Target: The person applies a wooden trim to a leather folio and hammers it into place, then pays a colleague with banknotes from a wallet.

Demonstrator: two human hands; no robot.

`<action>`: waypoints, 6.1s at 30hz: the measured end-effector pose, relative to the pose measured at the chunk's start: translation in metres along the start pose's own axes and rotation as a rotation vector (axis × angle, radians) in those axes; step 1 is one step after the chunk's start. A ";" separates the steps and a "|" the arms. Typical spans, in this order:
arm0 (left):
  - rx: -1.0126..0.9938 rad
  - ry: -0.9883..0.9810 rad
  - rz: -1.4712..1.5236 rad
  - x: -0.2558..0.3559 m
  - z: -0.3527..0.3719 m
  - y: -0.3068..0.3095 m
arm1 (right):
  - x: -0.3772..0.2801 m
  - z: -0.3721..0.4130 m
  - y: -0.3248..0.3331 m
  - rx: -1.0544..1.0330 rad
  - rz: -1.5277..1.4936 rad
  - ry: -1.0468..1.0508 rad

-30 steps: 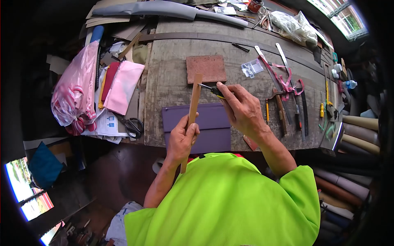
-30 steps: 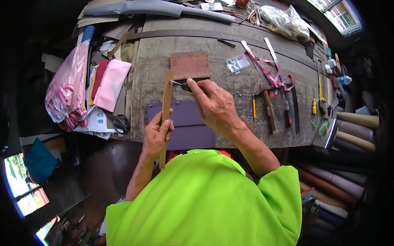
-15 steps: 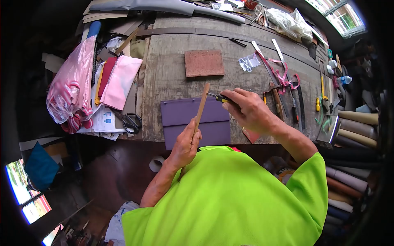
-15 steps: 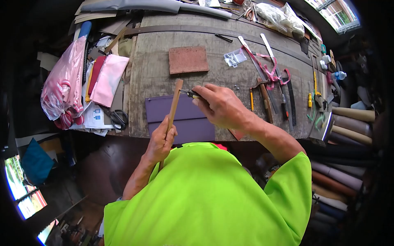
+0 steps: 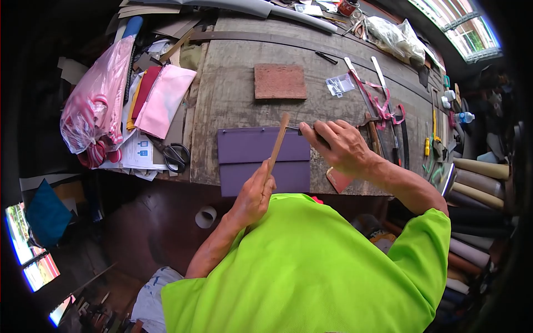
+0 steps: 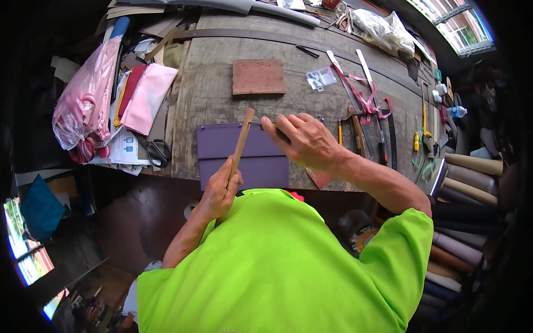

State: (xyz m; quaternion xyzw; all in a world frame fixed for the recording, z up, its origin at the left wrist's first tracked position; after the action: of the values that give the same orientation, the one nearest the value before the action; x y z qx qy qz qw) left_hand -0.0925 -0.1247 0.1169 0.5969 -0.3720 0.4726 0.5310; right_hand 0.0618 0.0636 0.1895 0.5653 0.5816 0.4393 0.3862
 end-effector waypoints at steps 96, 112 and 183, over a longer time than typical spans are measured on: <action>0.037 0.250 -0.078 -0.018 0.007 -0.001 | -0.086 -0.014 -0.032 -0.156 -2.238 -1.755; -0.050 0.391 -0.073 -0.035 0.015 -0.004 | -0.084 -0.027 -0.044 -0.421 -0.159 -0.084; 0.428 0.231 1.004 -0.026 -0.015 0.062 | -0.105 -0.072 -0.061 -0.589 -1.700 -1.047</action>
State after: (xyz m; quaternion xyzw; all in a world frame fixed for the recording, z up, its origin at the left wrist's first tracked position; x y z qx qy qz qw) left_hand -0.1607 -0.1211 0.1091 0.3852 -0.4459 0.7948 0.1450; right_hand -0.0188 -0.0452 0.1488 -0.0278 0.4174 -0.1535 0.8952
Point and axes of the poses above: each hand's wrist, its own z-axis away from the middle knuckle, its own y-axis out of the back of the hand, x = y × z, the point moved 3 cm from there along -z, towards the middle knuckle, and after that the axes turned 8 degrees about y, right-handed, at the moved point
